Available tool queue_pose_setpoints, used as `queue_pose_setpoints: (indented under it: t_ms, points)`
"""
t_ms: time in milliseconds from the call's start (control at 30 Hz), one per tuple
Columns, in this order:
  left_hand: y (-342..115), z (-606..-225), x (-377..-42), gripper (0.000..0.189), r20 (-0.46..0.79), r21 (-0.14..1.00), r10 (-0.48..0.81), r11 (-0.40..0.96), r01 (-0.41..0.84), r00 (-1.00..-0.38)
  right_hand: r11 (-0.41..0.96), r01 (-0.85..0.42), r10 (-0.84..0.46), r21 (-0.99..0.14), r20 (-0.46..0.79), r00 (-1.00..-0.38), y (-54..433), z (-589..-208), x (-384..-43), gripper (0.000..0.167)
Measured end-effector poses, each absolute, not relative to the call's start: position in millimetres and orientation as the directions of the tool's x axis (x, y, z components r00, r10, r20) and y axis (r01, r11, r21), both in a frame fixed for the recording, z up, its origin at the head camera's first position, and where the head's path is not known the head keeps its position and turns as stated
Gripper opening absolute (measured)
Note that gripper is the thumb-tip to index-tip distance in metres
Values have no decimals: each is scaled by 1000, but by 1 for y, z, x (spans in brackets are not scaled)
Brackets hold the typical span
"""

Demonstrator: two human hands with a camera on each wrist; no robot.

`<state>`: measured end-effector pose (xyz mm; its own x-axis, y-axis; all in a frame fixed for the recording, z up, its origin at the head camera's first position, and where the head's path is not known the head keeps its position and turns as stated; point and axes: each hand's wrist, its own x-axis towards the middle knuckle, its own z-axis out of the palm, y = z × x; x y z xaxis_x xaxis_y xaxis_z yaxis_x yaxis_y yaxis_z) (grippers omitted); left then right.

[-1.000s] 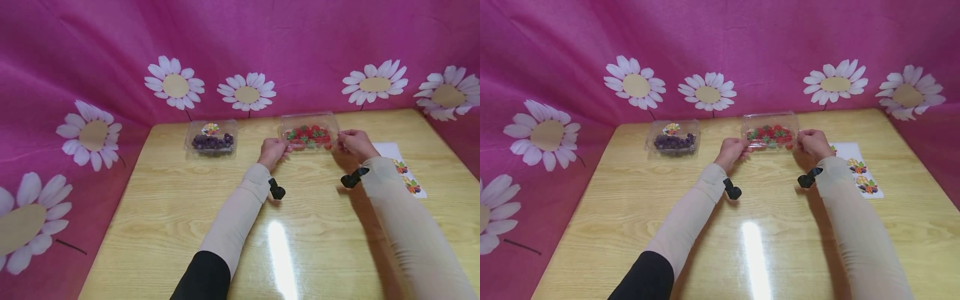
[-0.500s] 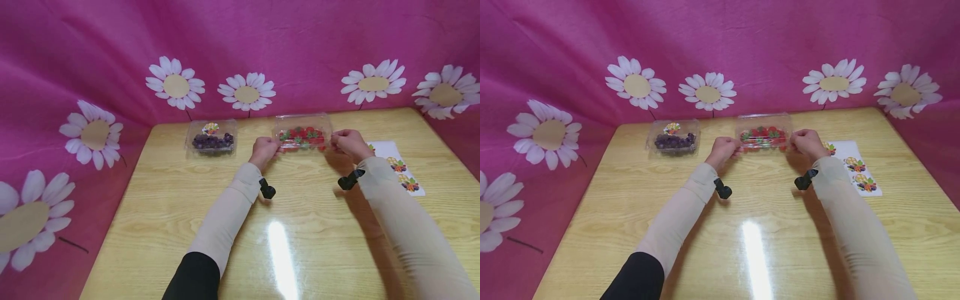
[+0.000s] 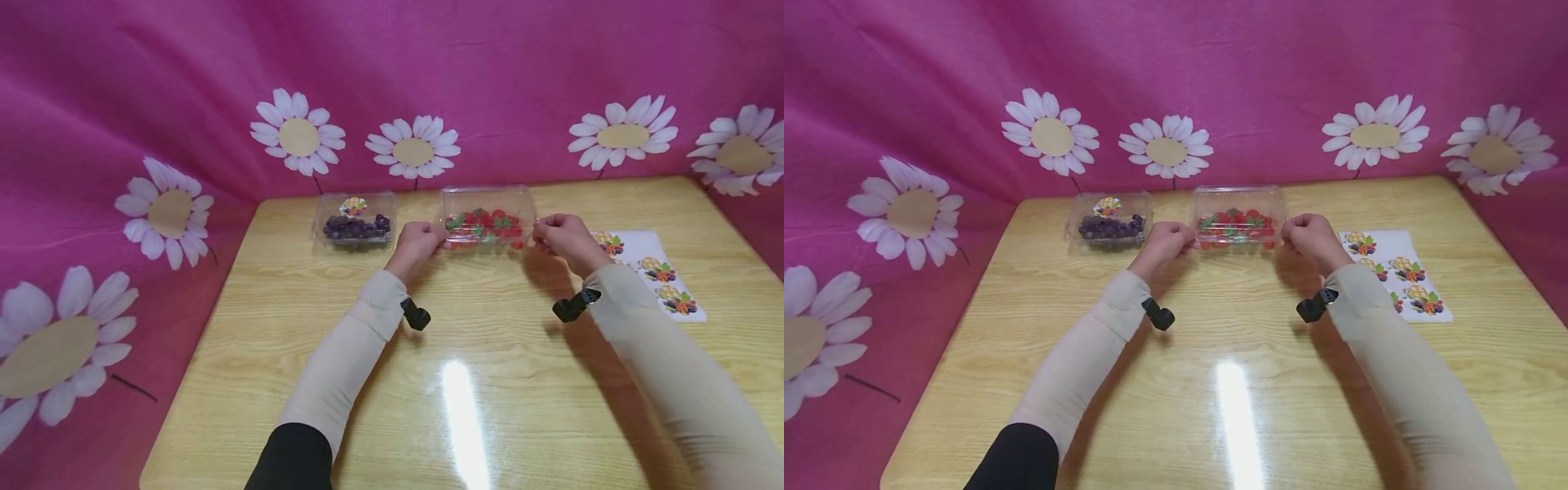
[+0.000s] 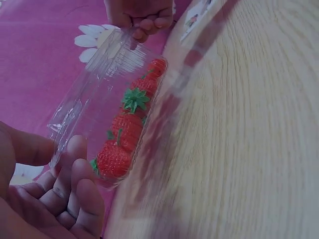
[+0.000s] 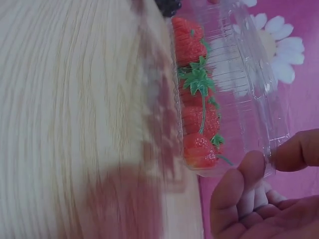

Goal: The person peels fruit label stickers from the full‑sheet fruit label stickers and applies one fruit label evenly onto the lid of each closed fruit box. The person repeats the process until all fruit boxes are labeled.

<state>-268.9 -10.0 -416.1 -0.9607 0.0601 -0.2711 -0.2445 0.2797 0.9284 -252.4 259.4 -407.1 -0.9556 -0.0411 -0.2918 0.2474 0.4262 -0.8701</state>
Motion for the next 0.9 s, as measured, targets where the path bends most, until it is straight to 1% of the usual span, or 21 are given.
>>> queue_pose_setpoints:
  t_ms: [167,267,367,467,600,733,900]
  points:
    - [-22,-416,-257,19,-255,945,79,231,-231,-964,414,244,-46,-877,-288,-957,250,-403,-246,32]
    - [-31,-413,-248,20,-231,950,84,233,-206,-969,425,234,-61,-874,-286,-956,243,-401,-240,30]
    - [-40,-410,-237,20,-217,948,78,257,-190,-973,433,231,-89,-871,-296,-951,236,-401,-233,29]
    - [-49,-408,-227,22,-206,933,89,316,-169,-975,445,227,-109,-866,-304,-946,230,-402,-225,27]
    - [-57,-409,-214,23,-211,900,134,413,-139,-968,469,209,-113,-858,-293,-950,227,-404,-214,26]
    - [-67,-411,-204,22,-245,900,158,403,-164,-956,471,190,-135,-862,-283,-950,222,-405,-203,26]
    - [-79,-409,-199,19,-221,913,141,378,-154,-965,461,154,-158,-874,-252,-955,212,-404,-196,29]
